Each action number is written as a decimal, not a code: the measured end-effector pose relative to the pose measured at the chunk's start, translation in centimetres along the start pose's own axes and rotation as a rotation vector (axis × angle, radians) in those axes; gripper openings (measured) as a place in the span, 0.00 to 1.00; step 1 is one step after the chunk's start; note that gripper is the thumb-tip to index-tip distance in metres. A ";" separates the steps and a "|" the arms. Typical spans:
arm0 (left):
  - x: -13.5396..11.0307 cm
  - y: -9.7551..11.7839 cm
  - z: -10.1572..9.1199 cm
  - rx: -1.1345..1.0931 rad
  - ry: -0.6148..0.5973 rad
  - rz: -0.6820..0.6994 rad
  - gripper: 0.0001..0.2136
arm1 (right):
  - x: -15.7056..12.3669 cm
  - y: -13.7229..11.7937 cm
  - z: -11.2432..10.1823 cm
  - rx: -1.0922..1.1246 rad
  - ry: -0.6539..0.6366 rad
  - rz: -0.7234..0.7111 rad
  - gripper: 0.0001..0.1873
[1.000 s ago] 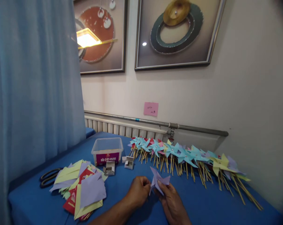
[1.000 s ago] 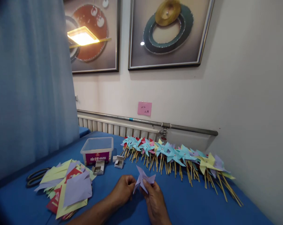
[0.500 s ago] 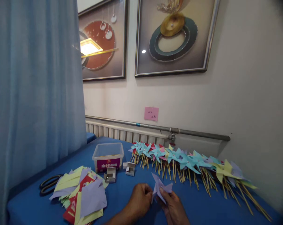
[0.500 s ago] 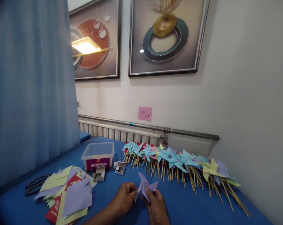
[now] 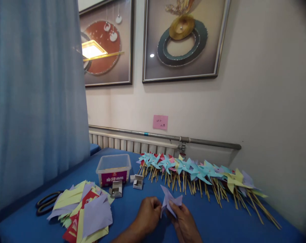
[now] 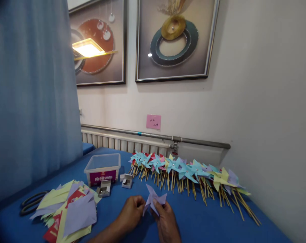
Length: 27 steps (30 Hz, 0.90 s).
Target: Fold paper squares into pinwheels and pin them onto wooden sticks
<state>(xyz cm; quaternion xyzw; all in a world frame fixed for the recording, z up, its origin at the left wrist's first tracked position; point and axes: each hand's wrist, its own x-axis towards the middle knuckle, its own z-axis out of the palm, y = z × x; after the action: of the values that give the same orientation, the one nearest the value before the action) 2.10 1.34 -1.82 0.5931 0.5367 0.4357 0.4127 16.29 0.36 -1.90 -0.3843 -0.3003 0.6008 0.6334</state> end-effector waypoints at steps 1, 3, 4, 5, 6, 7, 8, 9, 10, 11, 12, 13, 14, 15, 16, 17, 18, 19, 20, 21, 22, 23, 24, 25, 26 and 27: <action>0.0 -0.1 0.0 -0.006 -0.003 0.004 0.09 | 0.0 0.0 0.0 0.000 0.001 -0.001 0.25; 0.0 -0.1 0.0 -0.013 -0.011 0.007 0.09 | -0.1 0.1 0.1 0.000 -0.006 -0.005 0.24; 0.0 -0.1 0.0 -0.012 -0.013 0.007 0.09 | -0.1 0.1 0.1 0.002 -0.011 -0.007 0.23; 0.0 -0.1 0.0 -0.008 -0.016 0.007 0.08 | -0.2 0.1 0.2 0.006 -0.015 -0.010 0.23; 0.0 -0.1 0.0 0.000 -0.016 0.003 0.09 | -0.2 0.1 0.2 0.011 -0.017 -0.014 0.23; -0.1 -0.1 0.0 0.008 -0.015 0.001 0.09 | -0.2 0.1 0.2 0.015 -0.020 -0.018 0.23; -0.1 -0.1 0.1 0.014 -0.016 0.000 0.09 | -0.2 0.1 0.3 0.018 -0.021 -0.021 0.23; -0.2 0.0 0.1 0.017 -0.018 0.001 0.09 | -0.2 0.2 0.3 0.020 -0.021 -0.025 0.22; -0.2 -0.1 0.1 0.017 -0.020 0.005 0.09 | -0.3 0.2 0.4 0.019 -0.021 -0.028 0.22; -0.3 -0.1 0.1 0.017 -0.019 0.009 0.10 | -0.3 0.2 0.4 0.017 -0.019 -0.028 0.21; -0.3 -0.1 0.1 0.014 -0.017 0.014 0.11 | -0.3 0.2 0.4 0.016 -0.016 -0.030 0.21; -0.3 -0.1 0.1 0.010 -0.016 0.019 0.12 | -0.4 0.2 0.4 0.015 -0.013 -0.030 0.20; -0.4 -0.2 0.1 0.006 -0.013 0.021 0.13 | -0.4 0.2 0.4 0.016 -0.009 -0.030 0.20; -0.4 -0.2 0.1 0.000 -0.011 0.024 0.14 | -0.4 0.2 0.4 0.016 -0.008 -0.031 0.20; -0.3 -0.2 0.1 -0.007 -0.011 0.026 0.15 | -0.4 0.2 0.3 0.018 -0.009 -0.032 0.20; -0.3 -0.3 0.2 -0.014 -0.011 0.027 0.16 | -0.4 0.2 0.3 0.021 -0.010 -0.035 0.21; -0.3 -0.3 0.2 -0.019 -0.012 0.024 0.17 | -0.4 0.2 0.3 0.024 -0.011 -0.036 0.22; -0.2 -0.2 0.3 -0.023 -0.010 0.017 0.17 | -0.4 0.2 0.2 0.026 -0.012 -0.035 0.22; -0.2 -0.2 0.4 -0.024 -0.007 0.005 0.18 | -0.3 0.2 0.2 0.029 -0.012 -0.035 0.23; -0.2 -0.2 0.5 -0.026 -0.003 -0.008 0.18 | -0.3 0.2 0.2 0.031 -0.010 -0.033 0.23; -0.2 -0.1 0.6 -0.028 -0.001 -0.021 0.18 | -0.3 0.2 0.2 0.032 -0.006 -0.031 0.24; -0.2 0.0 0.6 -0.032 0.001 -0.030 0.18 | -0.4 0.1 0.3 0.032 -0.003 -0.031 0.23; -0.2 0.1 0.7 -0.038 0.003 -0.037 0.17 | -0.4 0.0 0.3 0.032 -0.001 -0.031 0.24; -0.2 0.2 0.8 -0.046 0.006 -0.041 0.17 | -0.5 -0.1 0.4 0.029 -0.002 -0.031 0.24; -0.2 0.2 0.8 -0.057 0.008 -0.042 0.16 | -0.6 -0.2 0.5 0.026 -0.006 -0.033 0.24; -0.2 0.3 0.8 -0.069 0.008 -0.045 0.16 | -0.6 -0.4 0.6 0.023 -0.014 -0.029 0.24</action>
<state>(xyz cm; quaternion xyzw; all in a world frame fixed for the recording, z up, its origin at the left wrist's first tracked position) 2.94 1.06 -1.80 0.5646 0.5361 0.4471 0.4404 15.94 -0.19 -1.24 -0.3684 -0.3033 0.5975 0.6444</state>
